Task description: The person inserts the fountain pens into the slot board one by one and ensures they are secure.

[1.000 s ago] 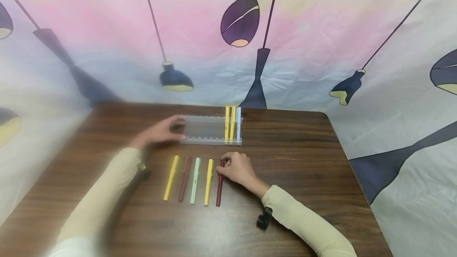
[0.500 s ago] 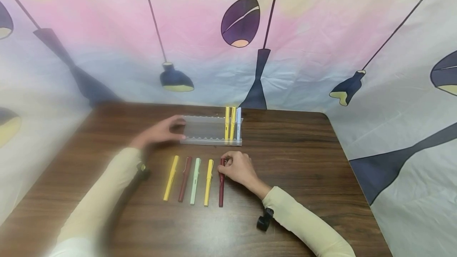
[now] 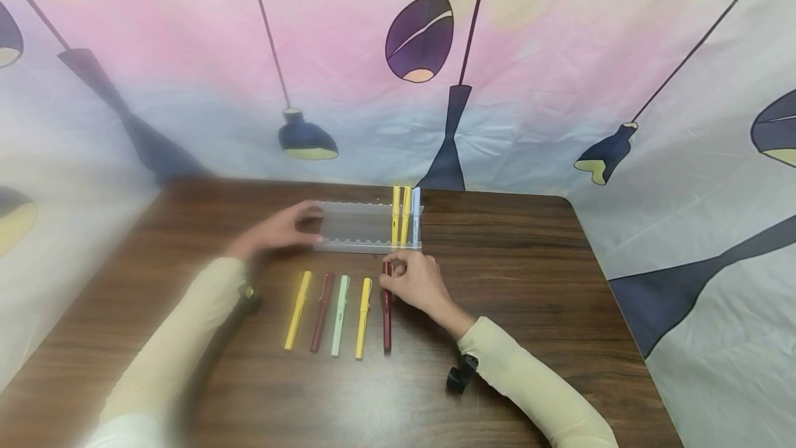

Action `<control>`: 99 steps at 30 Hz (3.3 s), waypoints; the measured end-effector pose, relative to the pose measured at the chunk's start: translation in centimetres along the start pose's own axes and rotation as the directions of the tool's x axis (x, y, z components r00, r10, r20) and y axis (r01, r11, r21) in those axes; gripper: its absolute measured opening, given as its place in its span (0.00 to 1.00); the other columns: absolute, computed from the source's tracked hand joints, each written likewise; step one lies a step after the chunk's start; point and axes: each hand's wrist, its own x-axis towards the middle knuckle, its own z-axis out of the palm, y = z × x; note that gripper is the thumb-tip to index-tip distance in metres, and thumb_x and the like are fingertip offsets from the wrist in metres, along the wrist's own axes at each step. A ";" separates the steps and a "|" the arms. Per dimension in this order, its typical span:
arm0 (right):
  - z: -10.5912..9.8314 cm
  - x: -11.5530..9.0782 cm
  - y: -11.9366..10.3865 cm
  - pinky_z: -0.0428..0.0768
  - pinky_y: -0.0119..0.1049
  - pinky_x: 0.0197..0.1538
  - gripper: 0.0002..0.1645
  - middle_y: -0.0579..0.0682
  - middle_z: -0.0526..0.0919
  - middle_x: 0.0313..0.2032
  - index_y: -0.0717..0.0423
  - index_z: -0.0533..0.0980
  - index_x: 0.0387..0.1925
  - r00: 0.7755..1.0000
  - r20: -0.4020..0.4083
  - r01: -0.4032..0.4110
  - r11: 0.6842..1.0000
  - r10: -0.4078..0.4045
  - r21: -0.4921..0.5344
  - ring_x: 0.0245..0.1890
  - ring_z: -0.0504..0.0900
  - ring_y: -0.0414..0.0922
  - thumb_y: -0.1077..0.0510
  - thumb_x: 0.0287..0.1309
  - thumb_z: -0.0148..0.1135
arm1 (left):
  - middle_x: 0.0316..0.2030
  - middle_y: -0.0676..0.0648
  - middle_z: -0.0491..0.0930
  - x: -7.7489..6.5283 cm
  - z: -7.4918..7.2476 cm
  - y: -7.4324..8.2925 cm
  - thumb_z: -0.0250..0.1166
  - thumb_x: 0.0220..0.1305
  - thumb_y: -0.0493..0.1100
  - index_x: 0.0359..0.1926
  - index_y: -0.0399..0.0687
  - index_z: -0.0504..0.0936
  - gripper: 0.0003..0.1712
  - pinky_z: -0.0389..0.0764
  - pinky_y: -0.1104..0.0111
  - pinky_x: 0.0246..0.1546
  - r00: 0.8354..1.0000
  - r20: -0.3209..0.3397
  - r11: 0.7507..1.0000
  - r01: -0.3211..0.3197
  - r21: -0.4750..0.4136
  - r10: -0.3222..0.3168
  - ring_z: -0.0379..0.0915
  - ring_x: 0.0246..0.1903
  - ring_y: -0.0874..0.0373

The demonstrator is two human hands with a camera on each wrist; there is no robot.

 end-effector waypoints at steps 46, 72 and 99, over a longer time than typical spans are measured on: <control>-4.0 5.6 -3.1 0.80 0.34 0.29 0.22 0.45 0.88 0.30 0.53 0.85 0.53 0.959 -0.273 0.090 0.995 -0.076 0.036 0.26 0.88 0.39 0.50 0.59 0.72 | 0.71 0.39 0.70 0.1 0.1 -0.1 0.76 0.62 0.55 0.77 0.43 0.58 0.52 0.57 0.44 0.74 1.000 0.003 1.000 0.010 -0.003 -0.010 0.56 0.75 0.42; -3.6 8.3 -2.9 0.86 0.42 0.32 0.20 0.53 0.90 0.42 0.50 0.84 0.54 0.921 -0.375 0.123 0.992 -0.102 0.034 0.33 0.90 0.45 0.51 0.62 0.73 | 0.71 0.37 0.69 0.0 0.0 -0.1 0.75 0.62 0.54 0.77 0.40 0.57 0.53 0.57 0.43 0.74 1.000 0.005 1.000 -0.001 -0.015 0.001 0.56 0.75 0.41; -1.4 9.4 -1.3 0.87 0.44 0.35 0.18 0.51 0.89 0.38 0.51 0.83 0.49 0.912 -0.401 0.120 0.991 -0.086 0.061 0.33 0.90 0.46 0.51 0.60 0.75 | 0.71 0.38 0.69 -0.1 0.0 0.1 0.76 0.62 0.53 0.78 0.40 0.57 0.53 0.56 0.44 0.74 1.000 0.006 1.000 0.009 -0.024 -0.009 0.55 0.76 0.42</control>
